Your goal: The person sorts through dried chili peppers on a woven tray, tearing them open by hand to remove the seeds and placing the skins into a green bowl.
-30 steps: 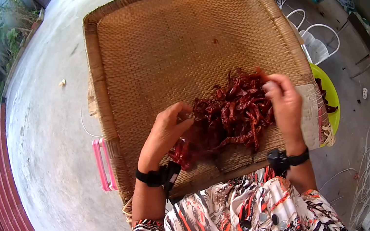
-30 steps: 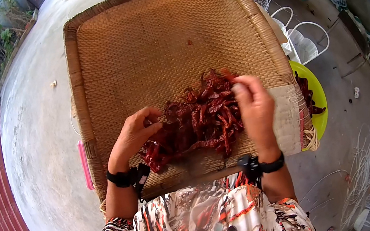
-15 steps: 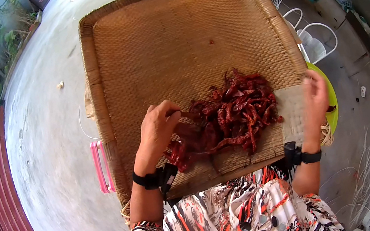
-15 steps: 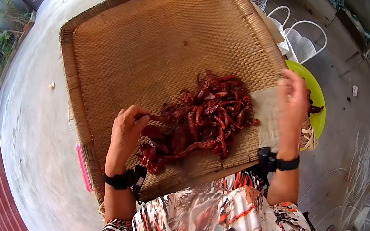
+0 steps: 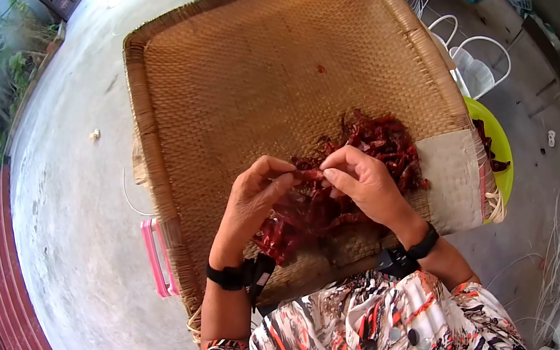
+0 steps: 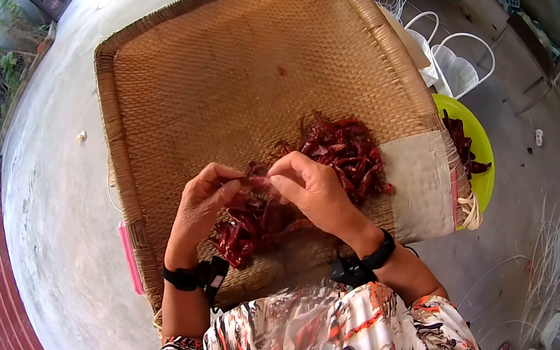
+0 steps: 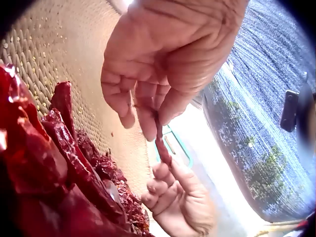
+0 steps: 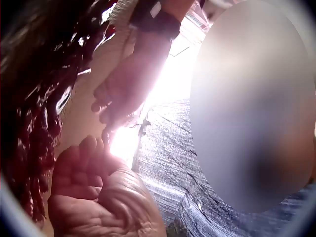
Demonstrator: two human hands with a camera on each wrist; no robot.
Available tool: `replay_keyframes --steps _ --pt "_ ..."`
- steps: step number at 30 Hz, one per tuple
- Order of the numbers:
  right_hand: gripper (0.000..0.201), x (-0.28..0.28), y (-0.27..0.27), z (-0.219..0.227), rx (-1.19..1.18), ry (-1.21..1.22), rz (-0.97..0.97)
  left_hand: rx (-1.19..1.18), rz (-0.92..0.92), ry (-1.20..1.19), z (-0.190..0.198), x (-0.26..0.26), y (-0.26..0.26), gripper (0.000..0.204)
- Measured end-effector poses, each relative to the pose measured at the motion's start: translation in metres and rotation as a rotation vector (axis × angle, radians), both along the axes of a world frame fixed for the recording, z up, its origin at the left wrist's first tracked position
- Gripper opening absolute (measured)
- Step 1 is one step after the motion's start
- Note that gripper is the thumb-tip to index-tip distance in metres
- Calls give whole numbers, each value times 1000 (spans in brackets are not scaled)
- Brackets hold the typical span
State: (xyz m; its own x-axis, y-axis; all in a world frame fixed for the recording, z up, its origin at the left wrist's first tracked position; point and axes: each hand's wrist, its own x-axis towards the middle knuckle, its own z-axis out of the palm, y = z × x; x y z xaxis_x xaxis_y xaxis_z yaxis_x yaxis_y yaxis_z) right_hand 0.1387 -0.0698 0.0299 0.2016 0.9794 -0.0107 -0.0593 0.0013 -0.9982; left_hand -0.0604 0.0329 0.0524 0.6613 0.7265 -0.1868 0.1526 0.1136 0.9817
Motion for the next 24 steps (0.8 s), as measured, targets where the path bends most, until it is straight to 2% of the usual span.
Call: replay_keyframes --steps 1,3,4,7,8,10,13,16,17,19,20,21,23,24 --pt "10 4 -3 3 -24 -18 -32 -45 2 12 1 0 0 12" --pt "11 18 -9 14 35 -123 -170 166 0 120 -12 -6 4 17" --pt "11 31 -13 20 36 -199 -251 274 -1 172 -16 -10 8 19" --pt "15 80 -30 23 110 -318 -607 742 9 528 -10 -19 9 27" --pt "16 100 -38 21 128 -365 -726 688 -1 604 -10 -20 9 29" --pt "19 146 -59 14 103 -509 -847 576 -20 753 -10 -22 9 32" --pt "26 190 -80 -3 54 -727 -1009 582 -32 737 -31 -23 11 28" --pt "33 197 -86 -13 -107 -889 -1156 464 -45 650 -18 -18 11 26" --pt "39 195 -86 -17 -74 -1028 -1160 447 8 584 -13 -17 8 25" --pt "39 177 -82 -12 18 -802 -1028 424 114 450 -5 -14 8 22" --pt "39 161 -76 -8 64 -687 -962 351 110 338 -5 -13 9 21" --pt "36 142 -67 0 96 -604 -839 277 106 227 -6 -12 9 21" --pt "32 92 -50 17 18 -258 -571 156 99 93 -4 -8 7 19" --pt "30 71 -44 20 41 -291 -425 112 98 67 2 -5 4 18"
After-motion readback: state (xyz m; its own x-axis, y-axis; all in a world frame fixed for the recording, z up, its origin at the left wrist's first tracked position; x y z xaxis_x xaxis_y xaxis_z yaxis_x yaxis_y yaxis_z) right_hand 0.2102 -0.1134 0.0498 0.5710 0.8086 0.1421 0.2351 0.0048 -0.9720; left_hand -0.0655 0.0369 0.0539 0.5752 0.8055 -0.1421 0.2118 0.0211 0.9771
